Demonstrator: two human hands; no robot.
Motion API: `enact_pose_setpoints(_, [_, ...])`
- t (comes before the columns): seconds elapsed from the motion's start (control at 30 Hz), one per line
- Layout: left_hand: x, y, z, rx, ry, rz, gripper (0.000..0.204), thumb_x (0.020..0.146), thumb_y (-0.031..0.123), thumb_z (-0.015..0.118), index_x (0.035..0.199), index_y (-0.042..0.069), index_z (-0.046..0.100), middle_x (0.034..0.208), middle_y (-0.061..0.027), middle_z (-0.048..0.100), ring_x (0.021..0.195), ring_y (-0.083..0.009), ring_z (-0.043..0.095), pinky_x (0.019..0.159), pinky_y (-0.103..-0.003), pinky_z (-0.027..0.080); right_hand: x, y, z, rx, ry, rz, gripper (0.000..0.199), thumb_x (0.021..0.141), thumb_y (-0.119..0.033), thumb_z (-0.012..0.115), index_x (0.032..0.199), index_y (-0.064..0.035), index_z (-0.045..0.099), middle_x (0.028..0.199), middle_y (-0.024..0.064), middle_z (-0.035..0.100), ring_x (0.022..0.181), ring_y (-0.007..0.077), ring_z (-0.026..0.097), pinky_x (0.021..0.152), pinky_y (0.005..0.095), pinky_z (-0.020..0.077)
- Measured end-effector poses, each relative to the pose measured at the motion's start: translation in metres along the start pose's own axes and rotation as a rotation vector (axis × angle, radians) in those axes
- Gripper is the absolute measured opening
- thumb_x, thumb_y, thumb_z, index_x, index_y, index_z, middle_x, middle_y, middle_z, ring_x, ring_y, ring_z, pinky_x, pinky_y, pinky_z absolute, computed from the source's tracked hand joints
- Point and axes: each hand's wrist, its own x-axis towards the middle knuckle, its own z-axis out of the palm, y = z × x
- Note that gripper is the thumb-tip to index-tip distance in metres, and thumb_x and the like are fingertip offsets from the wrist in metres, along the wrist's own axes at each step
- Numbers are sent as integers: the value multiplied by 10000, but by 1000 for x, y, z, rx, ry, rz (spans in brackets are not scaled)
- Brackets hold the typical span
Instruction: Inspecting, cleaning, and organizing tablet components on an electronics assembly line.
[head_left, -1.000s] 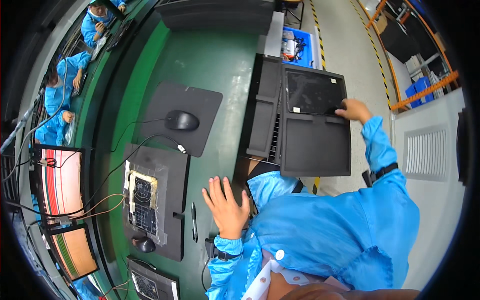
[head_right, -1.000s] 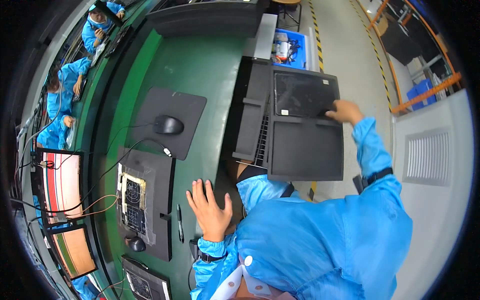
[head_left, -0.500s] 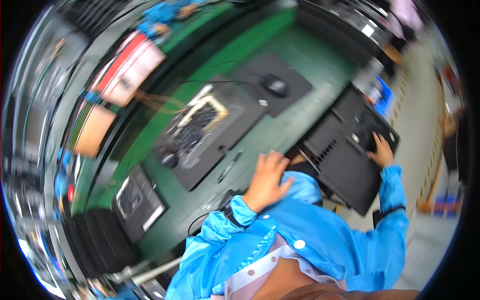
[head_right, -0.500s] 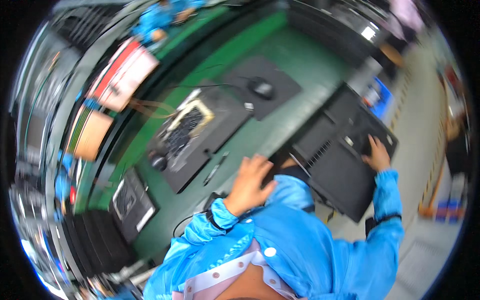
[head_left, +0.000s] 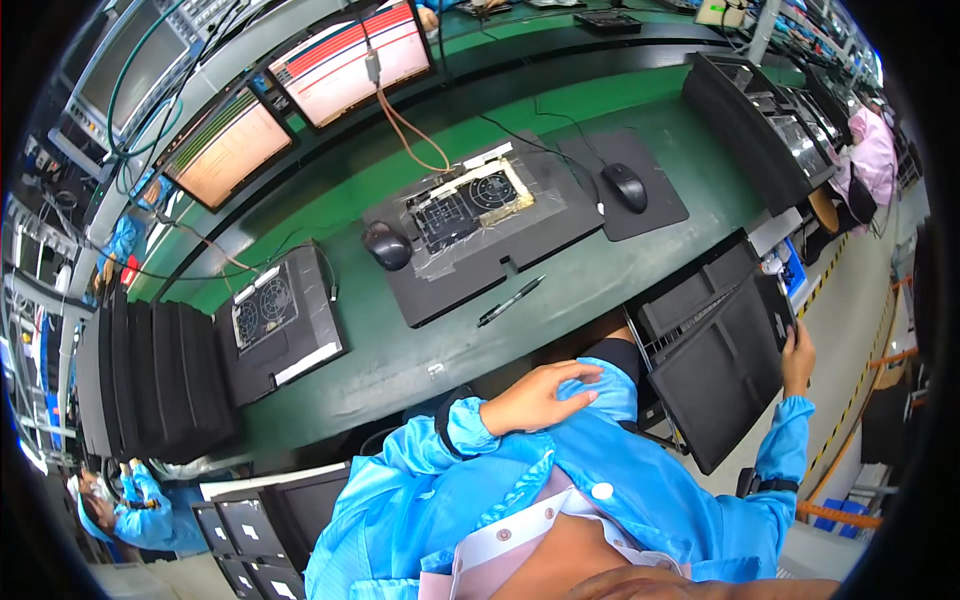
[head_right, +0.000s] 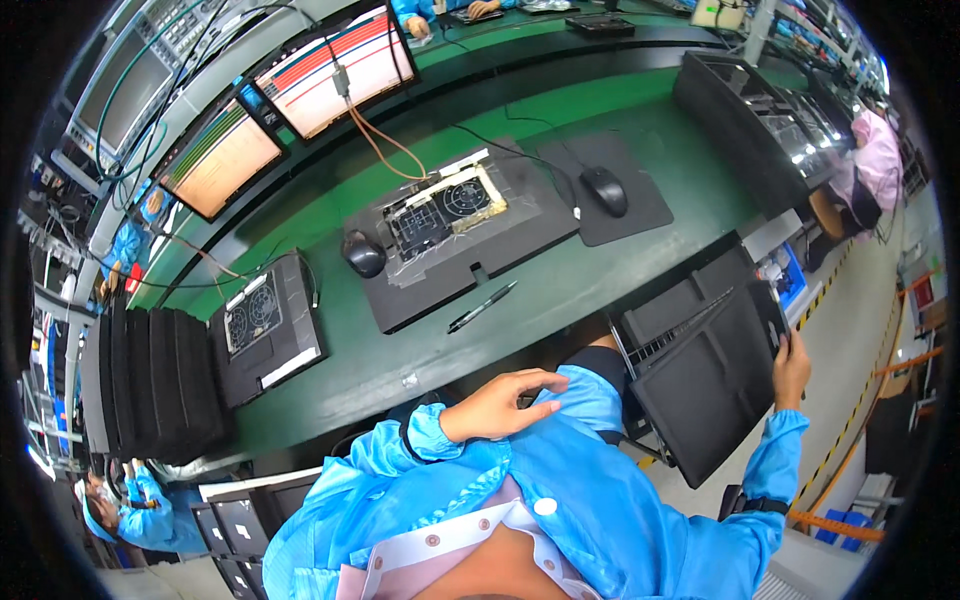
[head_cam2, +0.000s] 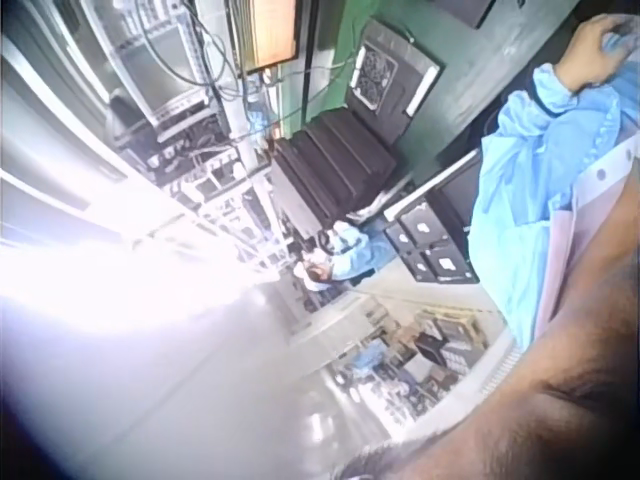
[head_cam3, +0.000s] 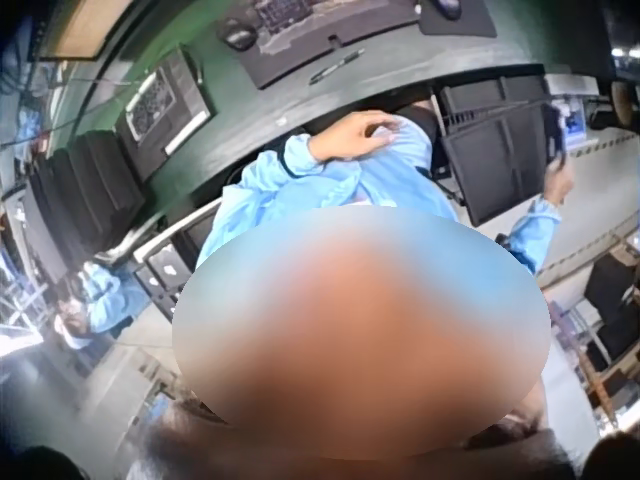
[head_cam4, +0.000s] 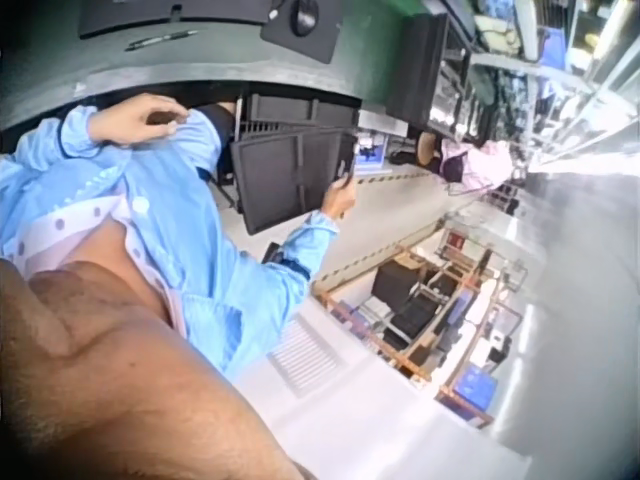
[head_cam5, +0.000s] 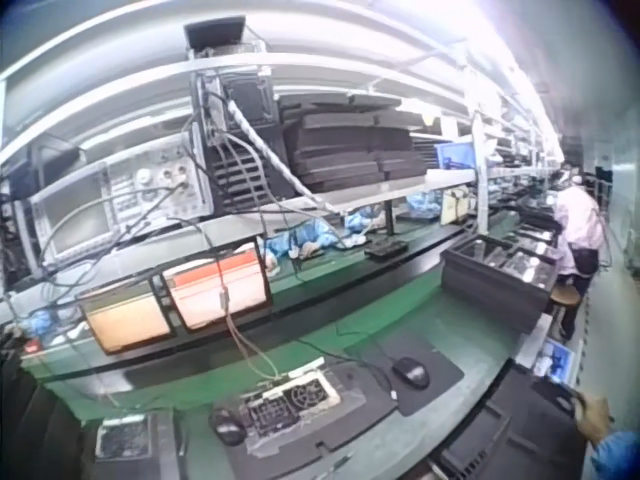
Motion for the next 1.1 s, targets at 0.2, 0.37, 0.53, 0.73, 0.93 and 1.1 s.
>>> enact_pose_setpoints(0.2, [41, -16, 25, -575, 91, 136, 1058, 904, 240, 725, 1571, 133, -90, 1561, -237, 253, 1438, -351, 305, 1150, -490, 301, -46, -245, -39, 384, 387, -598, 277, 840, 32, 632, 1110, -17, 674, 1047, 150, 709, 943, 307, 695, 830, 380, 555])
enact_pose_setpoints(0.37, [42, 23, 7, -1170, 566, -68, 489, 950, 237, 650, 1356, 19, 485, 1346, -146, 557, 1203, -252, 565, 1074, -483, 408, -80, -389, -8, 718, 182, -1190, 270, 744, -93, 716, 1004, -30, 684, 1034, 128, 696, 1019, 292, 675, 924, 416, 543])
enact_pose_setpoints(0.53, [-39, -10, -59, -932, 909, 276, 238, 970, 160, 571, 1148, 28, 657, 1147, -102, 685, 1092, -235, 642, 982, -473, 509, 34, -381, 65, 680, 332, -745, 311, 812, -222, 718, 1046, -24, 667, 1143, 159, 638, 1082, 356, 595, 963, 460, 455])
enact_pose_setpoints(0.73, [-136, -4, -71, -945, 1093, 300, 213, 959, 140, 561, 1026, -9, 697, 1082, -145, 711, 1037, -281, 668, 952, -465, 526, 104, -368, 139, 362, 223, -808, 396, 873, -320, 680, 1157, -44, 654, 1303, 191, 552, 1215, 368, 521, 1059, 513, 382])
enact_pose_setpoints(0.93, [-177, -23, -52, -964, 1207, 316, 244, 947, 99, 534, 1140, 19, 660, 1125, -128, 704, 1036, -277, 678, 917, -461, 561, 104, -376, 137, 358, 113, -803, 390, 881, -319, 677, 1139, -26, 661, 1295, 184, 565, 1231, 355, 517, 1089, 504, 362])
enact_pose_setpoints(1.1, [-183, -23, -48, -909, 1201, 312, 428, 928, 83, 548, 1347, 11, 509, 1316, -139, 602, 1197, -304, 592, 1046, -508, 468, 75, -400, 122, 335, 70, -603, 216, 897, -256, 654, 950, -47, 663, 1071, 145, 649, 993, 358, 632, 833, 466, 513])
